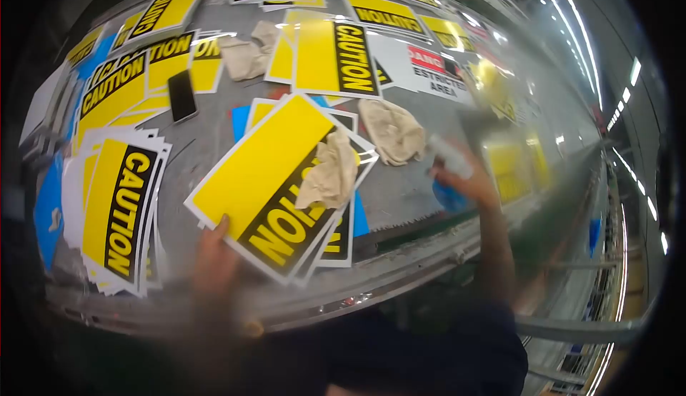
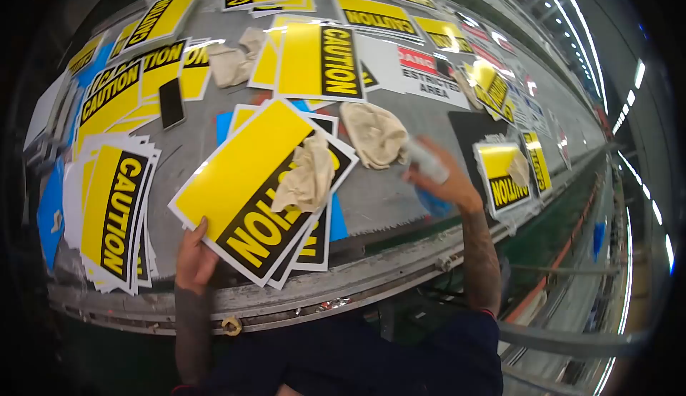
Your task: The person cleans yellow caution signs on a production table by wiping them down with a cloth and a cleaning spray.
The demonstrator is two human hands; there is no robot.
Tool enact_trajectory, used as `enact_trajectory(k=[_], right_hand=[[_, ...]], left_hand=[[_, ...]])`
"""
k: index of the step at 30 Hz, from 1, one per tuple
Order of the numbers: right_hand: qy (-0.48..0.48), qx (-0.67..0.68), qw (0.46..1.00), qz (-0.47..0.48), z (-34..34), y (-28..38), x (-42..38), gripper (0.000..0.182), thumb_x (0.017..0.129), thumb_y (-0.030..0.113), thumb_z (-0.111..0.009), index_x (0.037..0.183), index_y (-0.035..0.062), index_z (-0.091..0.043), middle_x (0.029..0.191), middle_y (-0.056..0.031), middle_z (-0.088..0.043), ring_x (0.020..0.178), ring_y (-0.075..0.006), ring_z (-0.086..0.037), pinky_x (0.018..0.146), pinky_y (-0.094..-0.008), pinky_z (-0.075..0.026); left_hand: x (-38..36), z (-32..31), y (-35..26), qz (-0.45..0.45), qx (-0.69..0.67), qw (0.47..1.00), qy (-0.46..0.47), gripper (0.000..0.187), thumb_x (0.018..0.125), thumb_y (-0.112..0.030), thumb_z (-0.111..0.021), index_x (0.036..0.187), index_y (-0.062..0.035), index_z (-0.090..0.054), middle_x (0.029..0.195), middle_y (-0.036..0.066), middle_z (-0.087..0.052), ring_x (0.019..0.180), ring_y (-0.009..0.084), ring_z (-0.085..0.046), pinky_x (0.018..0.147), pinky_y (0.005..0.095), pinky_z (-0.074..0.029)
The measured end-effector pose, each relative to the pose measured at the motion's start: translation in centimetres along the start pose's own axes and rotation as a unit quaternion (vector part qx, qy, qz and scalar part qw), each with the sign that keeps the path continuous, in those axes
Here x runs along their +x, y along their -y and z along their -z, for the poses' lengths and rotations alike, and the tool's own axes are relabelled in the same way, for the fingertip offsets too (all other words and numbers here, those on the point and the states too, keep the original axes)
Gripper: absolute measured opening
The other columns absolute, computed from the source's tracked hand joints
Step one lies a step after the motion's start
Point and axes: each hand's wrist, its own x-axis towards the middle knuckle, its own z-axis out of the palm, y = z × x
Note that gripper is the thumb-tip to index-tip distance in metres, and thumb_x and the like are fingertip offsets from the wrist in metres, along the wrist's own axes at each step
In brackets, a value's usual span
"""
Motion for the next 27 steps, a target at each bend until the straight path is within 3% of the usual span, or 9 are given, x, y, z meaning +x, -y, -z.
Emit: enact_trajectory(k=[2, 6, 9, 12, 15, 16, 20, 23, 27], right_hand=[[0.176, 0.014, 0.984, 0.013, -3.1, 5.5, 1.0, 0.048, 0.093, 0.03, -0.086, 0.129, 0.0056, -0.064, 0.08, -0.0126, -0.071, 0.075, -0.0307, -0.074, 0.072, -0.0446, -0.057], [0.277, -0.116, 0.952, -0.06, -6.5, 8.6, 0.6, 0.053, 0.095, 0.049, -0.081, 0.12, 0.0076, -0.061, 0.085, -0.0235, -0.073, 0.085, -0.0516, -0.071, 0.077, -0.0596, -0.055], [0.138, -0.093, 0.98, -0.112, -5.4, 7.6, 2.1, 0.047, 0.096, 0.046, -0.082, 0.114, 0.0053, -0.065, 0.087, -0.0232, -0.073, 0.084, -0.0494, -0.072, 0.074, -0.0554, -0.055], [0.166, -0.07, 0.982, -0.05, -5.0, 7.7, 1.8, 0.046, 0.096, 0.045, -0.081, 0.113, 0.0047, -0.066, 0.089, -0.0233, -0.073, 0.084, -0.0477, -0.072, 0.075, -0.0528, -0.055], [0.224, -0.03, 0.972, -0.064, -5.9, 9.9, 1.3, 0.047, 0.096, 0.046, -0.081, 0.113, 0.0041, -0.067, 0.09, -0.0232, -0.073, 0.085, -0.0462, -0.072, 0.076, -0.0514, -0.055], [0.224, -0.034, 0.969, -0.102, -6.0, 10.4, 1.6, 0.049, 0.096, 0.047, -0.081, 0.112, 0.0035, -0.068, 0.089, -0.0229, -0.073, 0.085, -0.0456, -0.071, 0.076, -0.0512, -0.054], [0.176, -0.072, 0.978, -0.083, -6.1, 9.3, 2.3, 0.05, 0.094, 0.048, -0.083, 0.112, 0.0032, -0.068, 0.088, -0.0208, -0.071, 0.084, -0.0461, -0.069, 0.076, -0.0514, -0.054], [0.135, -0.057, 0.988, 0.052, -7.1, 8.6, 1.6, 0.05, 0.094, 0.048, -0.083, 0.108, 0.0019, -0.069, 0.091, -0.0204, -0.069, 0.085, -0.0451, -0.068, 0.077, -0.0508, -0.053], [0.189, -0.127, 0.974, 0.0, -7.1, 9.2, 1.8, 0.053, 0.094, 0.051, -0.083, 0.105, 0.0012, -0.068, 0.09, -0.0194, -0.068, 0.086, -0.0454, -0.067, 0.078, -0.051, -0.052]], left_hand=[[0.2, -0.4, 0.0, 0.005, -0.034, 0.999, -0.011, 0.051, 0.116, -0.016, -0.054, 0.162, -0.0038, -0.038, 0.161, 0.016, -0.054, 0.146, 0.0326, -0.056, 0.12, 0.0509, -0.05], [0.2, -1.0, -0.5, 0.016, -0.039, 0.999, -0.004, 0.05, 0.115, -0.016, -0.054, 0.162, -0.0038, -0.038, 0.159, 0.017, -0.055, 0.145, 0.0341, -0.058, 0.117, 0.0533, -0.053], [0.1, -0.9, -0.8, 0.033, -0.042, 0.998, 0.016, 0.051, 0.115, -0.016, -0.055, 0.162, -0.0039, -0.039, 0.159, 0.017, -0.056, 0.145, 0.0344, -0.058, 0.117, 0.0539, -0.053], [0.3, -0.7, -0.5, 0.022, -0.041, 0.999, 0.004, 0.051, 0.115, -0.017, -0.056, 0.161, -0.0041, -0.039, 0.158, 0.017, -0.056, 0.145, 0.0345, -0.058, 0.117, 0.0537, -0.052], [0.3, -0.7, -0.6, 0.017, -0.04, 0.999, -0.005, 0.05, 0.115, -0.017, -0.055, 0.161, -0.0044, -0.039, 0.159, 0.017, -0.056, 0.145, 0.0346, -0.058, 0.118, 0.0535, -0.052], [0.3, -0.8, -0.6, 0.019, -0.04, 0.999, -0.004, 0.05, 0.115, -0.017, -0.055, 0.161, -0.0045, -0.039, 0.159, 0.017, -0.056, 0.146, 0.0346, -0.058, 0.118, 0.0534, -0.052], [0.1, -1.2, -0.9, 0.026, -0.039, 0.999, 0.011, 0.05, 0.116, -0.016, -0.054, 0.162, -0.005, -0.038, 0.16, 0.017, -0.054, 0.146, 0.0346, -0.057, 0.118, 0.0532, -0.052], [0.2, -1.1, -0.7, 0.021, -0.042, 0.999, 0.002, 0.051, 0.116, -0.016, -0.054, 0.163, -0.0052, -0.038, 0.16, 0.017, -0.054, 0.146, 0.0346, -0.057, 0.118, 0.0532, -0.051], [0.4, -0.8, -0.5, 0.019, -0.042, 0.999, 0.011, 0.052, 0.116, -0.016, -0.054, 0.163, -0.0051, -0.037, 0.161, 0.017, -0.053, 0.147, 0.0346, -0.056, 0.118, 0.0532, -0.051]])
